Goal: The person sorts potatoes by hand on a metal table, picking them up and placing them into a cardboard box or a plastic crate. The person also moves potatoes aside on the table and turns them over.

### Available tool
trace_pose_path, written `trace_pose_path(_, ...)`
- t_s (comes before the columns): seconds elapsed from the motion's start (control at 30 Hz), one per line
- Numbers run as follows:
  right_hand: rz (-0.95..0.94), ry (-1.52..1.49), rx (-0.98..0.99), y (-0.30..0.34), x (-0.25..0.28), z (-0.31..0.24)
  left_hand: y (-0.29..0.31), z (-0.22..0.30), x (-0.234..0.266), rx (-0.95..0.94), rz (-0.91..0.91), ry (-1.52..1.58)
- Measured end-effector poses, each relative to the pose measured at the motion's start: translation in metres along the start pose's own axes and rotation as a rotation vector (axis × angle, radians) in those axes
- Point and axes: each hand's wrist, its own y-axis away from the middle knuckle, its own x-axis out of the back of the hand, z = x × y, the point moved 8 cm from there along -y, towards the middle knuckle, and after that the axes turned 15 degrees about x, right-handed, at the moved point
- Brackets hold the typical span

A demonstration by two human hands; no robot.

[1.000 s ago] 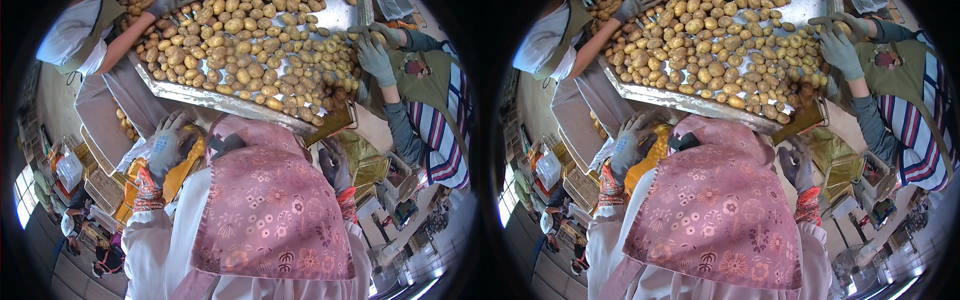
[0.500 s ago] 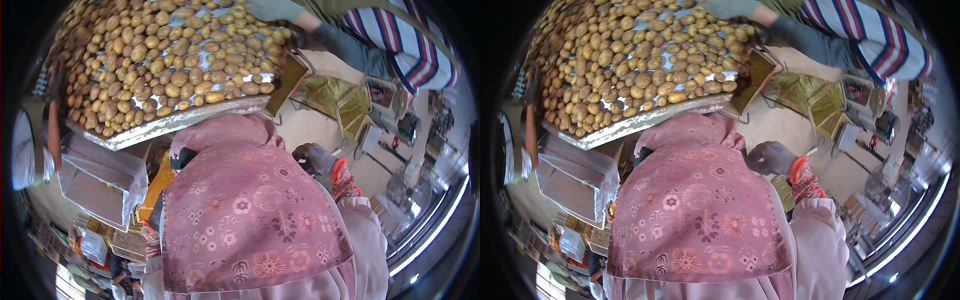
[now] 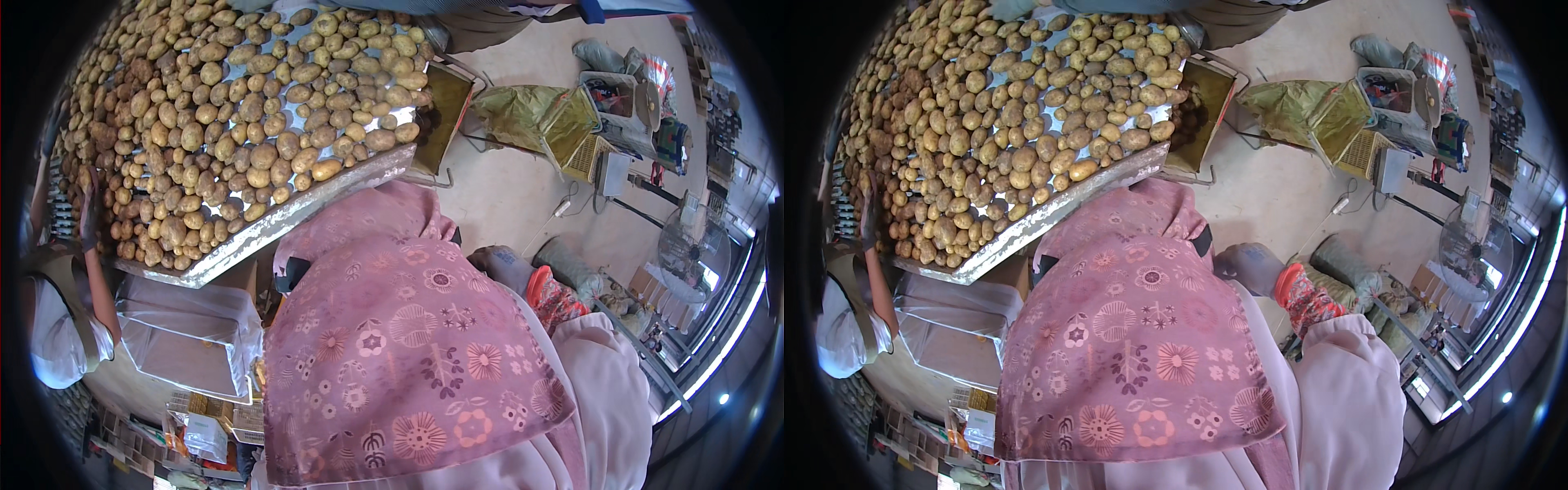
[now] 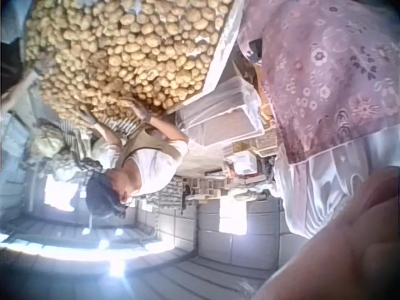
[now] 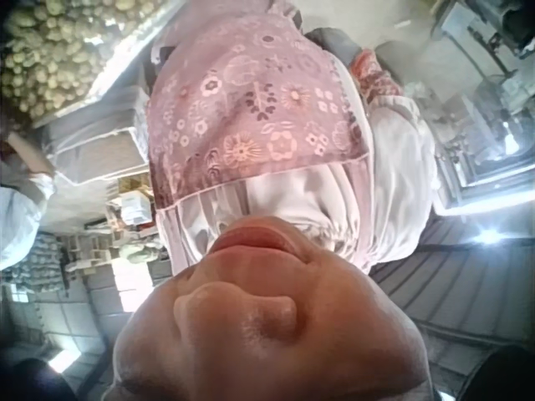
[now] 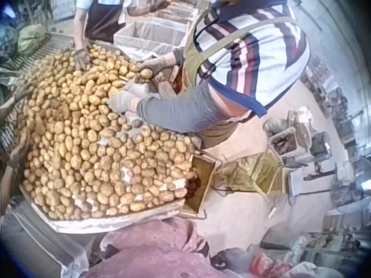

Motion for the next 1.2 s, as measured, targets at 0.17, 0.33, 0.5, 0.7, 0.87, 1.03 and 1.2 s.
trace_pose_path(0.17, 0.07, -0.553, -0.123, 0.012, -0.027, 0.014, 0.003, -0.001, 0.004, 0.008, -0.01, -0.005)
trace_pose_path(0.33, 0.187, -0.388, -0.022, 0.011, -0.025, 0.011, 0.007, 0.001, 0.009, 0.017, -0.012, 0.004)
trace_pose_path(0.5, -0.003, -0.403, 0.003, 0.018, -0.051, 0.019, 0.015, 0.003, 0.008, 0.037, -0.01, 0.033)
trace_pose_path(0.7, 0.064, -0.398, 0.165, 0.019, -0.09, 0.066, 0.022, 0.009, 0.008, 0.05, -0.029, 0.063)
trace_pose_path(0.87, -0.032, -0.508, 0.191, 0.021, -0.106, 0.087, 0.016, 0.016, 0.003, 0.047, -0.026, 0.104)
trace_pose_path(1.03, -0.558, -0.112, -0.092, 0.003, -0.05, 0.11, 0.017, 0.028, -0.002, 0.07, -0.017, 0.178)
trace_pose_path(1.2, 0.181, 0.464, -0.015, -0.077, 0.075, 0.048, 0.009, 0.04, -0.001, 0.076, -0.01, 0.308)
